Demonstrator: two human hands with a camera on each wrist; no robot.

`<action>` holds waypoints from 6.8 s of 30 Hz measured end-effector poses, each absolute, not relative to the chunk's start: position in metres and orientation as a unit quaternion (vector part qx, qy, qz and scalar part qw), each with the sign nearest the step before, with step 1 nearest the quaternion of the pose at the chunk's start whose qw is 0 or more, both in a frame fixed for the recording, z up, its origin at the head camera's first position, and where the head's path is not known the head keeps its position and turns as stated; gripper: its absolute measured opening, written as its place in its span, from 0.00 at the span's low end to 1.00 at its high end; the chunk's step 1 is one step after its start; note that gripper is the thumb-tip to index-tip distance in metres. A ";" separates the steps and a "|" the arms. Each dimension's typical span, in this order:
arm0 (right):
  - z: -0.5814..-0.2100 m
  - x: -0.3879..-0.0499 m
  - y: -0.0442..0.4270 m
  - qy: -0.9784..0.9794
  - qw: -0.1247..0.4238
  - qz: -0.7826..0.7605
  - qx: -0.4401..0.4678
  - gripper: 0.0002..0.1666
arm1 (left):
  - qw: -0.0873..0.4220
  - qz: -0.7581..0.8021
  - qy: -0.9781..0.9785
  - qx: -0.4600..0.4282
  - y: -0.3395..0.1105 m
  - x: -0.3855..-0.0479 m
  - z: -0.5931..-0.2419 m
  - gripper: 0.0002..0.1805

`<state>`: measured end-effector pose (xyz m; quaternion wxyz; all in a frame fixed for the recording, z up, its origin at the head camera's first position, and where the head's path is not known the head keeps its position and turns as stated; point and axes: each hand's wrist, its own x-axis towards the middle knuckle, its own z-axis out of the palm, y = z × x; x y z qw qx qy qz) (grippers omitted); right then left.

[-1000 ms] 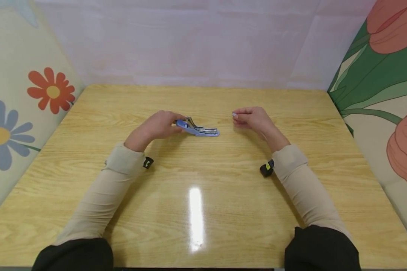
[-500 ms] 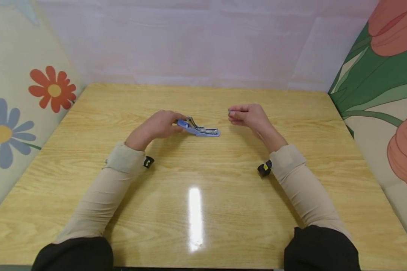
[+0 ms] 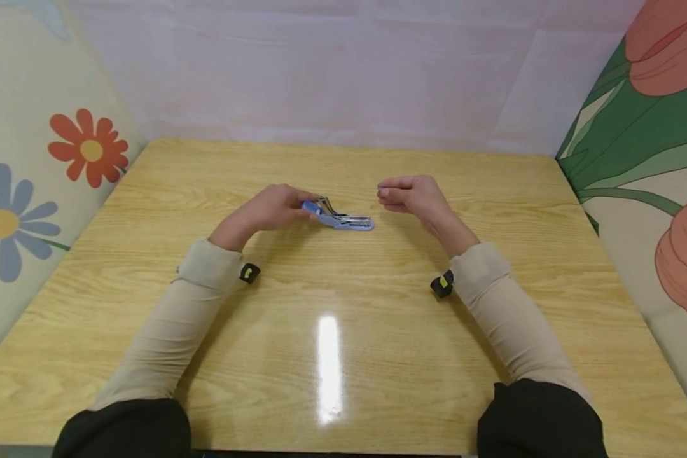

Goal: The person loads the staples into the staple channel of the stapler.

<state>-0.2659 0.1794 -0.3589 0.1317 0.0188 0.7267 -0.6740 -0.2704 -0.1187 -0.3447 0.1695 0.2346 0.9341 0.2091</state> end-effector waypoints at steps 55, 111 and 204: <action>-0.375 -0.261 0.152 0.887 0.172 -0.423 -0.063 0.15 | 0.181 0.207 0.932 0.236 -0.117 -0.267 -0.342 0.27; -0.379 -0.255 0.141 0.942 0.103 -0.286 -0.138 0.12 | 0.172 0.199 0.935 0.237 -0.113 -0.265 -0.347 0.27; -0.379 -0.262 0.165 0.942 0.098 -0.309 -0.085 0.10 | 0.087 0.246 0.932 0.250 -0.060 -0.267 -0.342 0.25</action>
